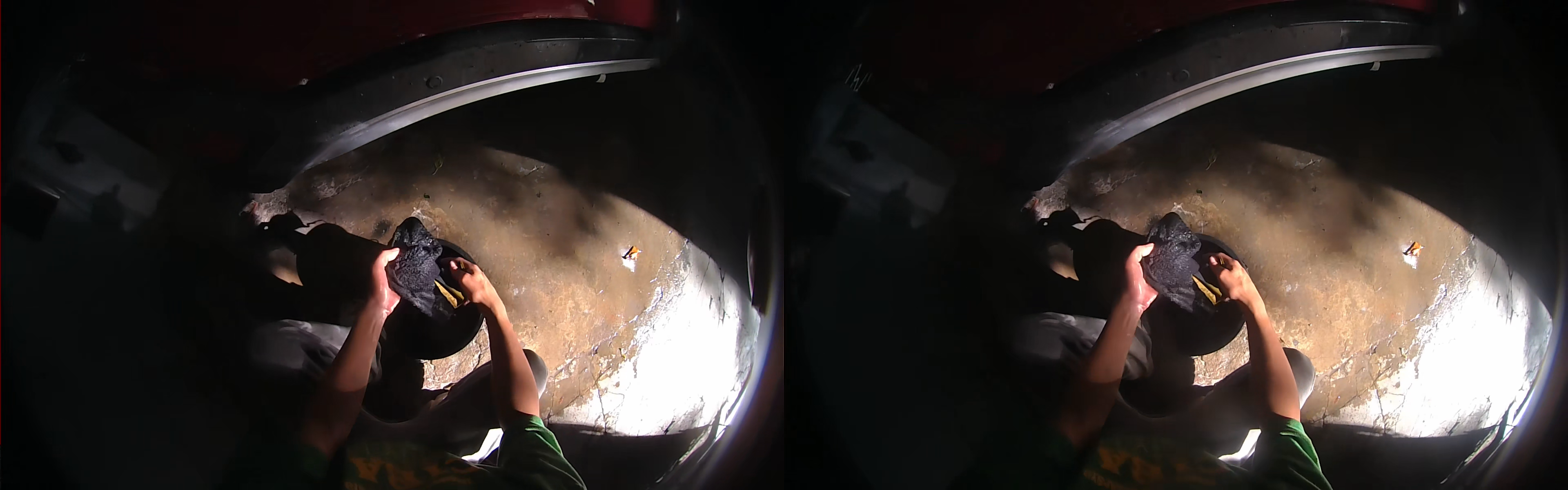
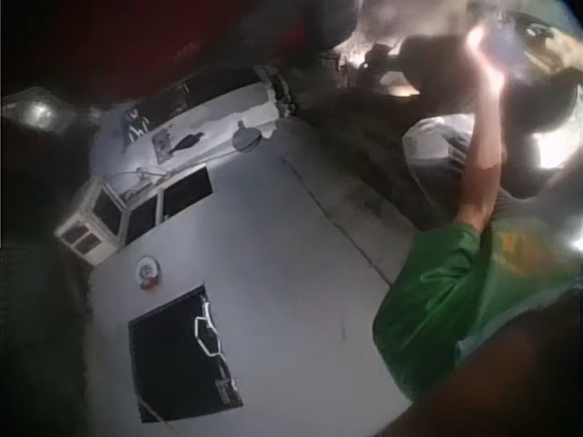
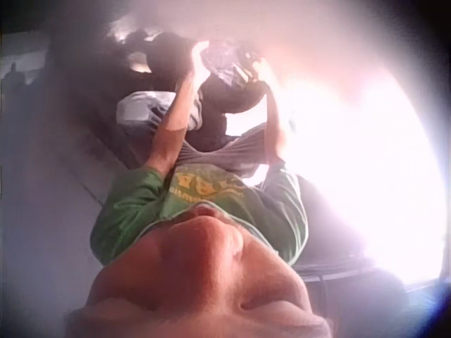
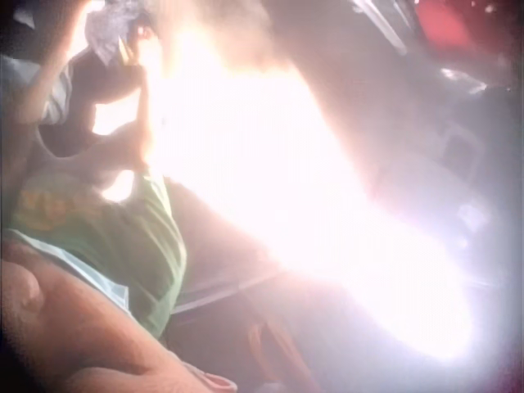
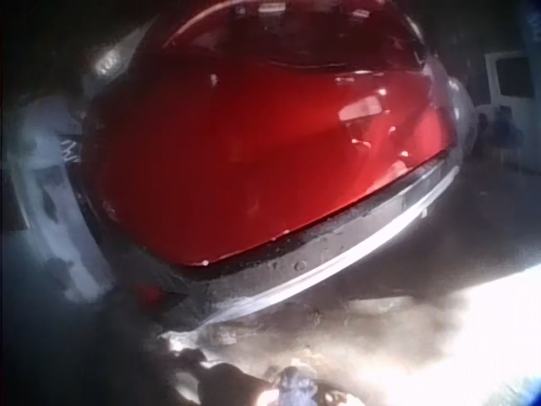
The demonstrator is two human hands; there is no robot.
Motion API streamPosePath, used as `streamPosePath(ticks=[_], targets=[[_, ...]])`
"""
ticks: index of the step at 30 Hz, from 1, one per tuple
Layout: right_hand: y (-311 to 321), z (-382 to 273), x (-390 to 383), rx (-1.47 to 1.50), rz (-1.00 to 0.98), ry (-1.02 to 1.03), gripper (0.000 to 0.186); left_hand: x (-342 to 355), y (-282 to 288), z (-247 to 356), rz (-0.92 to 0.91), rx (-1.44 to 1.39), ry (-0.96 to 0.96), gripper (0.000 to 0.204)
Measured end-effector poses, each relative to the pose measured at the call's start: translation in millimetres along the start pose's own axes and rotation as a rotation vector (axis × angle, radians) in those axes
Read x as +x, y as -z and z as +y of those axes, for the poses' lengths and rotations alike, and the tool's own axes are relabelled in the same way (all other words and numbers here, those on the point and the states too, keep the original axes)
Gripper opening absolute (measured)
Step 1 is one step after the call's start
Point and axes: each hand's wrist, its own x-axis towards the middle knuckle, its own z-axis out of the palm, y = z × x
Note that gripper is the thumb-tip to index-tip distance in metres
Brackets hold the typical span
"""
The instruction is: The person wets a sanding block in a bucket of water and sands the red paint on the front bumper and rear panel of a car by hand.
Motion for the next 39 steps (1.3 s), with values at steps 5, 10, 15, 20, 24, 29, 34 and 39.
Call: streamPosePath(ticks=[5,10,15,20,24,29,34,39], targets=[[-17,-10,-11,0.354,-0.057,-0.003,0.039,-7,-46,-4,0.164,-0.081,-0.059,0.065],[-22,-15,-11,0.965,-0.121,0.197,0.034,-12,-19,-46,0.071,-0.016,0.068,0.039],[-20,-11,3,1.280,-0.118,0.190,0.039,-10,-51,-42,-0.153,-0.012,0.073,0.035],[9,-34,-4,1.116,-0.054,0.367,0.052,-10,-103,46,0.061,0.779,-0.381,0.023],[38,-4,18,0.265,0.469,0.593,0.048,-49,-181,168,0.051,1.136,-0.804,0.033],[31,-7,13,0.034,0.327,0.443,0.038,-75,-271,292,0.154,1.348,-1.712,0.038],[18,-8,21,-0.173,0.332,0.494,0.023,-30,-286,347,0.156,1.785,-2.204,0.023],[22,-11,22,-0.241,0.288,0.376,0.024,49,-356,276,-0.155,1.896,-2.239,0.037]])
